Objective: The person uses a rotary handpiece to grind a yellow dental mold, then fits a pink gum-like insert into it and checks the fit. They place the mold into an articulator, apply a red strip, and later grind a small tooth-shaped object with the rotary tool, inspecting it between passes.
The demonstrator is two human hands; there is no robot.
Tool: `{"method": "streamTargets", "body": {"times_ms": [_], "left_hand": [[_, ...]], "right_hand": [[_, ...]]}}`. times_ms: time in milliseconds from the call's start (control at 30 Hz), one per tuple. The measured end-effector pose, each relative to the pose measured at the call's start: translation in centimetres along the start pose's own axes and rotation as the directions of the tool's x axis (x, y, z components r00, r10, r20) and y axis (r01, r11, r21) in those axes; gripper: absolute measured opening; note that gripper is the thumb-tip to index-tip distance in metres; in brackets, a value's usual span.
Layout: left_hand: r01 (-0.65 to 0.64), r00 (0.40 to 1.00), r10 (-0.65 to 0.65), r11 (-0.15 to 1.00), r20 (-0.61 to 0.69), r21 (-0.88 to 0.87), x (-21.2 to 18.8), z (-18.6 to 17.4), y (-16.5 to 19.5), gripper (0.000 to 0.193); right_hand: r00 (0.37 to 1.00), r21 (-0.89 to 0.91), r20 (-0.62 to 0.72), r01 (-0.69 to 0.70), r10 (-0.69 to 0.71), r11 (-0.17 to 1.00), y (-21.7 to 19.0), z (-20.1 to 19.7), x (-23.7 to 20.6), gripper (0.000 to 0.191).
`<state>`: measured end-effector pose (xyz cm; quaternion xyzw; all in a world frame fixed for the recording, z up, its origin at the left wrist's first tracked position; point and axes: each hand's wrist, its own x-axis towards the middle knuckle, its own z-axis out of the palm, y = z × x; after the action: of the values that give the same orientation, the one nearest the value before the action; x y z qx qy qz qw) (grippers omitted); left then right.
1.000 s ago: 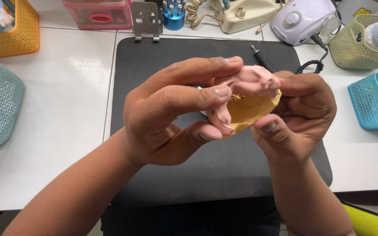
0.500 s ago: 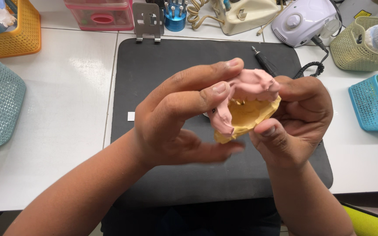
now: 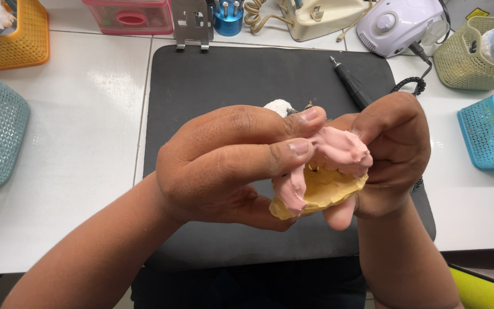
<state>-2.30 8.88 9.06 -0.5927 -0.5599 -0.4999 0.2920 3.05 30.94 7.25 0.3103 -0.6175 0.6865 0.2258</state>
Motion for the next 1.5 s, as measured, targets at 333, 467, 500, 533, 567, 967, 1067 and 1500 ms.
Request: {"method": "streamTargets", "body": {"times_ms": [333,467,500,533,567,967,1067,1500], "left_hand": [[-0.007,1.0,0.007,1.0,-0.001,0.013,0.8,-0.3,0.5,0.056],[-0.003,1.0,0.003,1.0,0.024,0.007,-0.2,-0.4,0.3,0.056],[-0.011,1.0,0.01,1.0,0.029,0.024,-0.4,-0.5,0.1,0.056],[-0.036,0.999,0.035,0.998,0.026,0.06,-0.5,-0.6,-0.1,0.055],[-0.067,0.998,0.066,0.994,0.023,0.085,-0.4,-0.7,-0.3,0.054],[0.025,0.951,-0.14,0.924,0.275,0.382,1.0,10.1,-3.6,0.053],[0.056,0.94,-0.179,0.92,0.291,0.388,-1.6,13.0,-5.7,0.058],[0.323,0.946,-0.324,0.94,0.01,-0.113,2.8,4.4,-2.3,0.081]], "right_hand": [[0.999,0.121,0.035,-0.02,0.016,0.992,0.7,-0.2,-0.1,0.062],[0.995,0.295,0.09,-0.072,0.048,0.953,1.6,-0.5,-0.1,0.057],[0.989,0.356,0.13,-0.115,0.072,0.927,2.0,-0.6,0.1,0.054],[0.981,0.405,0.169,-0.156,0.094,0.901,1.8,-0.9,0.4,0.051],[0.964,0.311,0.256,-0.152,0.072,0.938,1.6,-1.4,0.8,0.051],[0.614,0.19,0.509,-0.764,0.604,0.617,2.2,-4.4,2.3,0.055],[0.577,0.304,0.586,-0.807,0.568,0.506,2.8,-4.9,2.5,0.045],[0.824,0.099,0.361,-0.5,0.437,0.861,0.8,-4.9,3.2,0.055]]}}
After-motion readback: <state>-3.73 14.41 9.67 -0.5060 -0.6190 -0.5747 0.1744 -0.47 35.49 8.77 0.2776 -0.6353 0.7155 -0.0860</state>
